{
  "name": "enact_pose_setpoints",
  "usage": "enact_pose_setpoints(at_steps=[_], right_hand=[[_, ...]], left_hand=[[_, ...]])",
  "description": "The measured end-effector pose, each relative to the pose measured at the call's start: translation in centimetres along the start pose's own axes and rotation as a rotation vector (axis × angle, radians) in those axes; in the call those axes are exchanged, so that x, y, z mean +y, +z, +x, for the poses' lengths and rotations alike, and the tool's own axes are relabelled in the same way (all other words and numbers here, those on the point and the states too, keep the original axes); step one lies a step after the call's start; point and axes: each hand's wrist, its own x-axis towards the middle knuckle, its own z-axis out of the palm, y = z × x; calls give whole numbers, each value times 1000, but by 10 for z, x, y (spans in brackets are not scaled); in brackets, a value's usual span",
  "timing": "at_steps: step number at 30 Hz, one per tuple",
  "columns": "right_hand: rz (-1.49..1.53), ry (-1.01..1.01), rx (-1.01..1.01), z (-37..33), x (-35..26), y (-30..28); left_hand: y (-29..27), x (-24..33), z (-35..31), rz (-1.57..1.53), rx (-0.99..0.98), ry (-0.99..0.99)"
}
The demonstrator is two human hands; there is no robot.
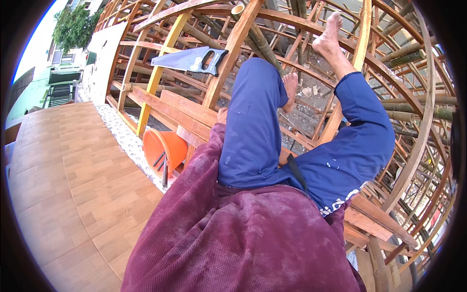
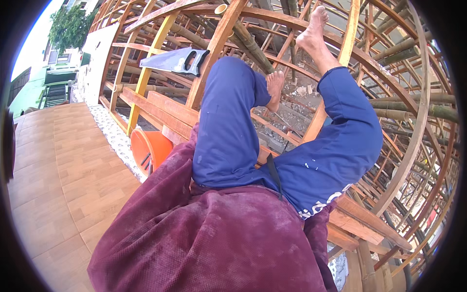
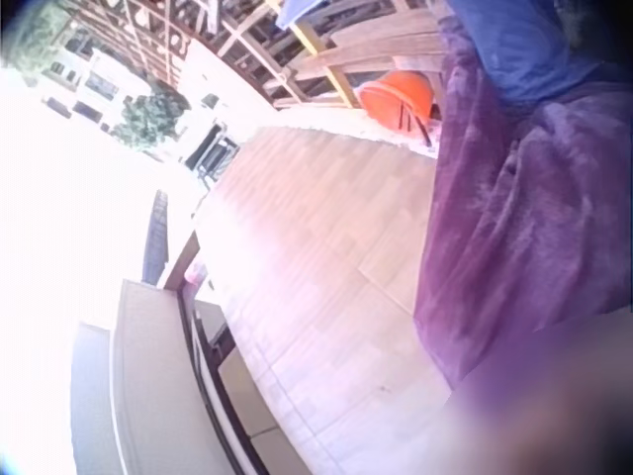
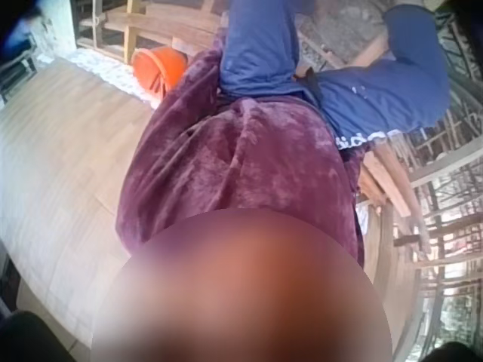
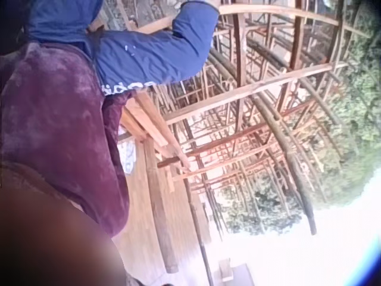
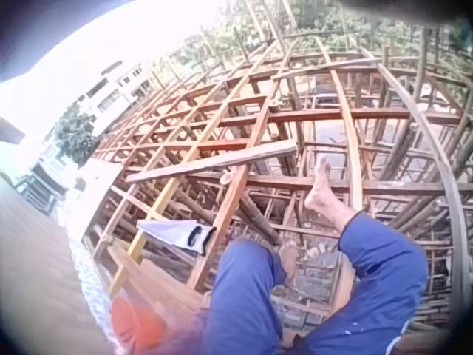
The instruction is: The person positions a wooden plank on a curved wooden frame, saws it to size, and then hammers nails to secure it. The person uses a hand saw and hammer to cut and fasten the wood.
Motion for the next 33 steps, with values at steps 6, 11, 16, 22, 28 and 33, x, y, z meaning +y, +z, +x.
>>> enact_pose_setpoints(at_steps=[6,11,16,22,28,33], right_hand=[[-21,81,-49,23,34,-45],[27,3,-34,1,-16,-31],[-206,-159,-11,-2,-27,-46],[-144,-21,204,-101,-97,-59],[-1357,575,-245,-457,-186,-309],[-1278,533,-200,-452,-196,-308]], left_hand=[[-171,-102,-128,-789,-368,-242],[-130,-102,-175,-708,-151,-234],[-107,-97,-170,-782,-65,-152],[-126,-88,-151,-916,-49,-132],[-113,-95,-160,-884,-88,-125],[-103,-104,-163,-822,-181,-88]])
